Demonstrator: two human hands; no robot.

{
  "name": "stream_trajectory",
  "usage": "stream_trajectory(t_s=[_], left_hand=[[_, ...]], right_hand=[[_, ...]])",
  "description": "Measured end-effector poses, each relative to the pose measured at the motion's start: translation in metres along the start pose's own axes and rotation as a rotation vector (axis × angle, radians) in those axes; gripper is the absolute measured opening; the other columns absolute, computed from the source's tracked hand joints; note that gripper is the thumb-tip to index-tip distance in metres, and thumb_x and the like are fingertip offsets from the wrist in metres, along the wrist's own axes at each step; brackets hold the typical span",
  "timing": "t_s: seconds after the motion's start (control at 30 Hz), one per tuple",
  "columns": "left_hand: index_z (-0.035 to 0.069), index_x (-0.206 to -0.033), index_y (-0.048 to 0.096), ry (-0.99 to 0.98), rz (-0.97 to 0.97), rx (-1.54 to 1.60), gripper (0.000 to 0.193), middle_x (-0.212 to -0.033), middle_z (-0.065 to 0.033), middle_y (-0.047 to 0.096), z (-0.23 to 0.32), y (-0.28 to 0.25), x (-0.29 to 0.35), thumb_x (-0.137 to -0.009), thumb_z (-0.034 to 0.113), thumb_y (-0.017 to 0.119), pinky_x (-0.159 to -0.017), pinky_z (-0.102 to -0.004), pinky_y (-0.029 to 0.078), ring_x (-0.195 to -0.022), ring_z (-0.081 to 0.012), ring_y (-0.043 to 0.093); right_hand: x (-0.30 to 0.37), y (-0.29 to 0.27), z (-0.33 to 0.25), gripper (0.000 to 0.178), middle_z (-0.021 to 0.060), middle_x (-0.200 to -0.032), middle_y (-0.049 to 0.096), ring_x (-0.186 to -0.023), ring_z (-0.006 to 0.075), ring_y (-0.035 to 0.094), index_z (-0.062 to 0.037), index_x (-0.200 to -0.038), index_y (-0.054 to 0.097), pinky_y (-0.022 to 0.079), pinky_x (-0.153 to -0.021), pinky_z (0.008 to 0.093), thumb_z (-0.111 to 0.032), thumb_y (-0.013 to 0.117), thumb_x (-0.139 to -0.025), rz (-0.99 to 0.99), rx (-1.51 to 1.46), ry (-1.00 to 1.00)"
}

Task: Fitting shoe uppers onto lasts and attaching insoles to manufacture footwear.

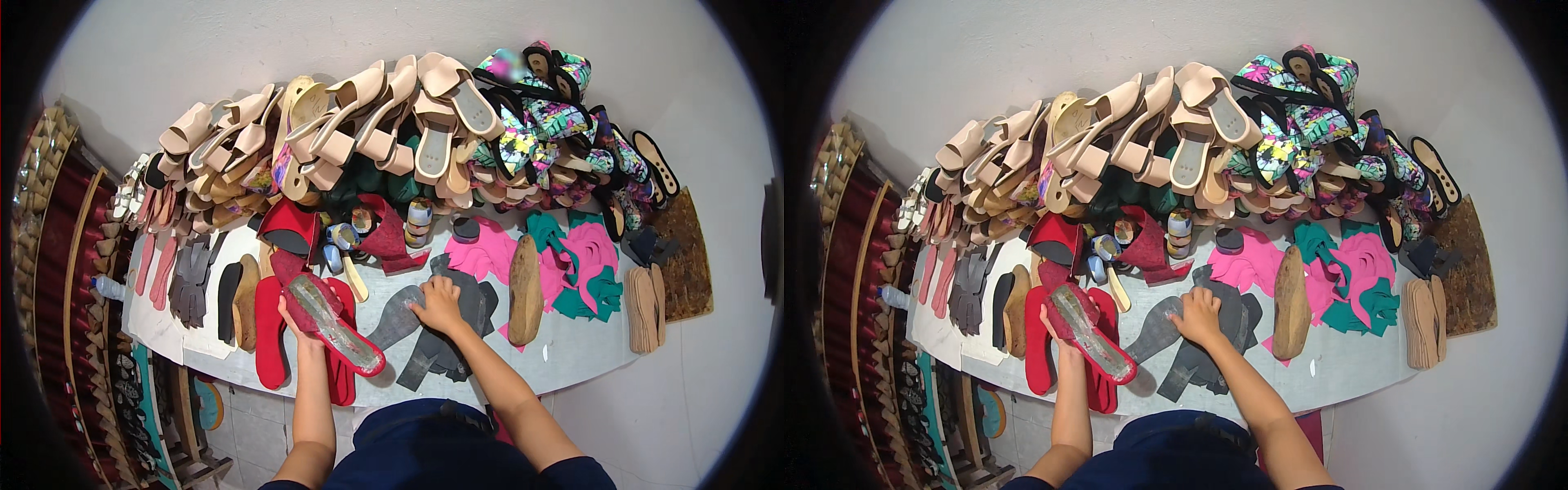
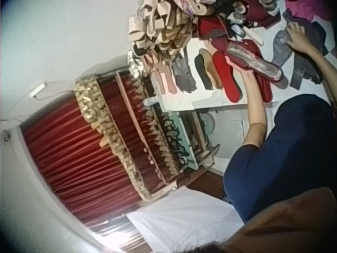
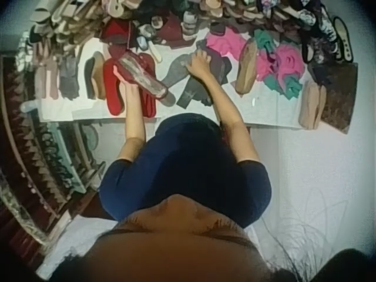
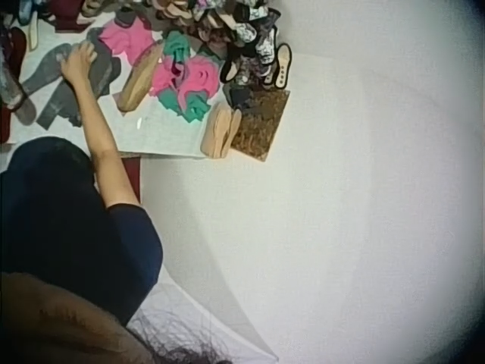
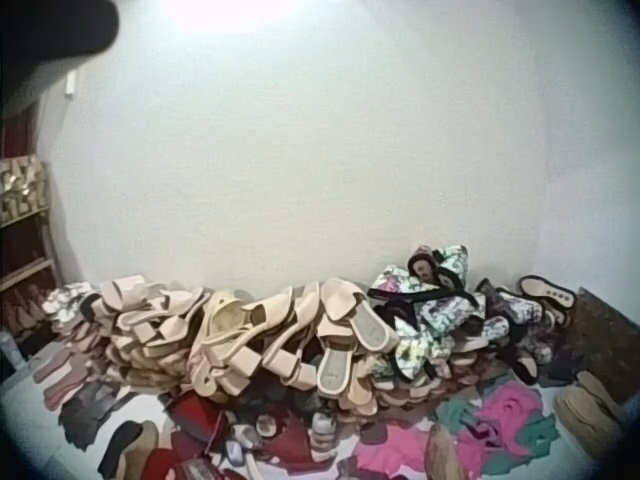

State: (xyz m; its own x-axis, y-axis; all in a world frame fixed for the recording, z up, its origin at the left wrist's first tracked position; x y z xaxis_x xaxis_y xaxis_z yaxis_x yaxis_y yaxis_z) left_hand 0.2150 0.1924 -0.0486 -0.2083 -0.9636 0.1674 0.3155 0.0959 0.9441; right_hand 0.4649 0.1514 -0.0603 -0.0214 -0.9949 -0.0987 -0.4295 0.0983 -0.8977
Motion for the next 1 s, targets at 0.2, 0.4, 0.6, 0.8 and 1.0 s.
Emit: stream_trajectory(t_s=[0.2,0.4,0.6,0.8,1.0], left_hand=[[0.008,-0.115,0.046,-0.05,-0.014,0.024,0.066,-0.107,-0.0198,0.051,-0.001,-0.001,-0.003,-0.07,0.057,0.049,-0.08,-0.0514,0.041,-0.095,-0.0387,0.049],[0.009,-0.117,0.044,-0.093,-0.084,0.054,0.068,-0.109,-0.0202,0.049,-0.005,0.003,-0.006,-0.069,0.057,0.049,-0.082,-0.051,0.039,-0.097,-0.039,0.048],[0.007,-0.114,0.045,-0.12,-0.037,0.095,0.071,-0.108,-0.0217,0.049,-0.016,0.009,-0.006,-0.067,0.06,0.047,-0.082,-0.0497,0.04,-0.095,-0.038,0.048],[0.004,-0.111,0.046,-0.1,0.04,0.018,0.072,-0.104,-0.0215,0.05,-0.02,0.007,-0.006,-0.066,0.059,0.048,-0.08,-0.0477,0.041,-0.092,-0.0376,0.05],[0.001,-0.112,0.045,-0.185,-0.097,0.024,0.074,-0.104,-0.0217,0.051,-0.029,0.019,0.001,-0.067,0.06,0.045,-0.081,-0.0456,0.043,-0.091,-0.0361,0.052]], right_hand=[[-0.002,-0.002,0.004,0.049,0.0039,-0.07,0.048,-0.056,0.0121,0.046,-0.0064,-0.109,0.039,0.037,-0.05,0.0268,-0.025,0.063,-0.071,-0.428,-1.031,0.332],[-0.014,-0.077,0.01,0.04,0.0006,-0.071,0.047,-0.053,0.0067,0.042,-0.0115,-0.111,0.039,0.031,-0.04,0.0213,-0.011,0.052,-0.072,-0.415,-1.026,0.5],[-0.017,-0.086,-0.009,0.061,0.005,-0.065,0.046,-0.055,0.0118,0.052,0.0015,-0.11,0.031,0.042,-0.046,0.0237,-0.034,0.064,-0.073,-0.41,-0.954,0.454],[-0.034,-0.058,0.013,0.056,0.0118,-0.077,0.056,-0.069,0.0206,0.058,0.004,-0.119,0.034,0.046,-0.067,0.0295,-0.032,0.056,-0.081,-0.342,-0.962,0.267],[-0.033,-0.089,0.0,0.03,0.0103,-0.083,0.056,-0.077,0.0183,0.054,-0.0041,-0.105,0.051,0.041,-0.068,0.0281,-0.026,0.052,-0.084,-0.075,-0.527,-0.041]])
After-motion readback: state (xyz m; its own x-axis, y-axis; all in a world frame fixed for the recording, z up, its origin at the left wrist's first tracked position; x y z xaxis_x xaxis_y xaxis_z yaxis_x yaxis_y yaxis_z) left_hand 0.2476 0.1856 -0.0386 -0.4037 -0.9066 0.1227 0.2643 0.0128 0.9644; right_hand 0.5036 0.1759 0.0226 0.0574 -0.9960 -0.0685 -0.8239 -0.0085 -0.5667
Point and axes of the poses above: each hand's wrist, its own x-axis away from the middle knuckle, its own y-axis out of the palm, z = x × y, the point moved 4 cm from there along -x, towards the middle knuckle
